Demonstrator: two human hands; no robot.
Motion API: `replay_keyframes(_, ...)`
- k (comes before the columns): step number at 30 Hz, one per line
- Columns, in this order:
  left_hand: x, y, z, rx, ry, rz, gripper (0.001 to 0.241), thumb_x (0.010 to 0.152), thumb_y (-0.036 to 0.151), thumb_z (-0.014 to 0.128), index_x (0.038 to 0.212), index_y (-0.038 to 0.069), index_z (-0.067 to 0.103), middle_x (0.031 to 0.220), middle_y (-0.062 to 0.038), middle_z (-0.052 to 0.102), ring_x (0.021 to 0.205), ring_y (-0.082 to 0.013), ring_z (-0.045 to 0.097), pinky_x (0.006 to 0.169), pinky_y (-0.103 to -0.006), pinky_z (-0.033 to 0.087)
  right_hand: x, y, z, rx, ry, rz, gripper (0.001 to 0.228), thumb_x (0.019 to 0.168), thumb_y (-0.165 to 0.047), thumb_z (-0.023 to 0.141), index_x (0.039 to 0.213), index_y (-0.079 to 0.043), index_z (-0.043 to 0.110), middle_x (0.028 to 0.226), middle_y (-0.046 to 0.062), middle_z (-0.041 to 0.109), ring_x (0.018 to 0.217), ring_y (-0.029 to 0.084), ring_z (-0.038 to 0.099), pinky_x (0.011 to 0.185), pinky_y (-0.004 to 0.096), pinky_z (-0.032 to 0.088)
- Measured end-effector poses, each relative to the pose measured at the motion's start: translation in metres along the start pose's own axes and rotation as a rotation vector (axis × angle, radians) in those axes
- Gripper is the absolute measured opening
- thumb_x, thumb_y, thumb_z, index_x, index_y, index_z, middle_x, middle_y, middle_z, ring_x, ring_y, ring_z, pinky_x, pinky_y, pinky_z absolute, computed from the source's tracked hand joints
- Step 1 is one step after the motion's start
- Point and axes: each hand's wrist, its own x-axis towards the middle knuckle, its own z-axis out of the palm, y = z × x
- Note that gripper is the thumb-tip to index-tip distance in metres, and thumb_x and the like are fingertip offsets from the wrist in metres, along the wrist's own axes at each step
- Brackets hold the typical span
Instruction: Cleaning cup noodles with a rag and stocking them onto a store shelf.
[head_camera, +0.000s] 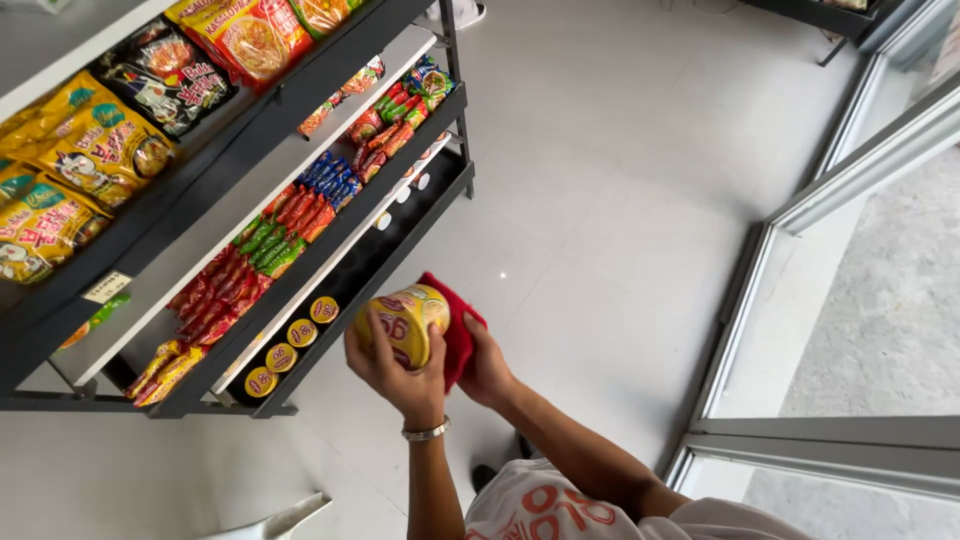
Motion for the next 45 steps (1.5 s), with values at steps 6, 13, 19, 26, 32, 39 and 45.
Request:
replay_keyframes(6, 0.015, 0.019, -0.005, -0.156, -0.273, -0.002, 0.079, 0.073, 0.033, 0.091, 0.142, 0.011, 0.062, 0.138, -0.024, 0.048, 0.12, -0.0417, 0.053, 0.099, -0.0556, 0.046, 0.018, -0.032, 0.01, 0.0, -0.048, -0.043, 0.066, 0.093, -0.048, 0.061, 0.123, 0.011, 0.061, 0.114, 0.028, 0.068, 0.104, 0.037, 0.069, 0.095, 0.047, 0.054)
replay_keyframes(13, 0.046, -0.002, -0.024, 0.024, -0.214, 0.041, 0.08, 0.074, 0.036, 0.091, 0.144, 0.012, 0.061, 0.139, -0.027, 0.049, 0.12, -0.0469, 0.053, 0.097, -0.0586, 0.047, 0.068, 0.014, -0.086, -0.098, -0.118, -0.03, 0.049, 0.094, -0.043, 0.07, 0.107, 0.005, 0.068, 0.088, 0.026, 0.07, 0.074, 0.036, 0.074, 0.075, 0.046, 0.062)
replay_keyframes(19, 0.059, 0.018, -0.056, -0.086, -0.506, 0.104, 0.086, 0.062, 0.023, 0.094, 0.141, 0.012, 0.062, 0.139, -0.032, 0.049, 0.116, -0.0548, 0.058, 0.089, -0.0623, 0.053, -0.01, -0.037, 0.004, -0.904, -0.472, -0.858, 0.034, 0.106, -0.027, 0.048, 0.083, -0.007, 0.063, 0.067, 0.009, 0.065, 0.058, 0.02, 0.065, 0.062, 0.033, 0.055)
replay_keyframes(26, 0.01, -0.035, -0.059, -0.757, -0.275, -0.242, 0.145, 0.061, 0.007, 0.097, 0.163, 0.017, -0.006, 0.152, -0.029, 0.038, 0.13, -0.0377, 0.053, 0.108, -0.0536, 0.043, -0.001, 0.012, -0.015, -1.008, -0.701, -0.995, 0.066, 0.094, -0.046, 0.058, 0.142, -0.001, 0.055, 0.147, 0.014, 0.056, 0.151, 0.041, 0.032, 0.123, 0.058, 0.02)
replay_keyframes(32, -0.006, -0.033, -0.073, -0.632, -0.363, -0.229, 0.138, 0.061, -0.002, 0.09, 0.161, 0.009, -0.004, 0.144, -0.026, 0.051, 0.13, -0.0353, 0.055, 0.11, -0.0502, 0.044, 0.01, 0.011, -0.017, -1.532, -0.69, -1.243, 0.032, 0.101, -0.031, 0.057, 0.103, -0.004, 0.075, 0.147, 0.016, 0.058, 0.141, 0.05, 0.044, 0.115, 0.065, 0.027)
replay_keyframes(39, -0.032, -0.07, -0.084, -0.447, -0.345, -0.336, 0.148, 0.059, 0.016, 0.099, 0.159, 0.005, -0.01, 0.149, -0.027, 0.047, 0.132, -0.0373, 0.052, 0.115, -0.0564, 0.037, -0.014, 0.009, 0.02, -1.608, -0.983, -1.201, 0.032, 0.101, -0.028, 0.057, 0.1, -0.002, 0.077, 0.146, 0.019, 0.057, 0.142, 0.047, 0.045, 0.117, 0.063, 0.029)
replay_keyframes(45, -0.003, -0.032, -0.09, -0.448, -0.256, -0.252, 0.132, 0.076, 0.048, 0.087, 0.16, 0.006, -0.006, 0.154, -0.023, 0.039, 0.14, -0.0378, 0.044, 0.117, -0.0528, 0.035, 0.002, 0.007, 0.013, -1.541, -1.063, -1.243, 0.029, 0.096, -0.022, 0.066, 0.079, -0.001, 0.075, 0.12, 0.024, 0.071, 0.131, 0.048, 0.056, 0.112, 0.063, 0.037)
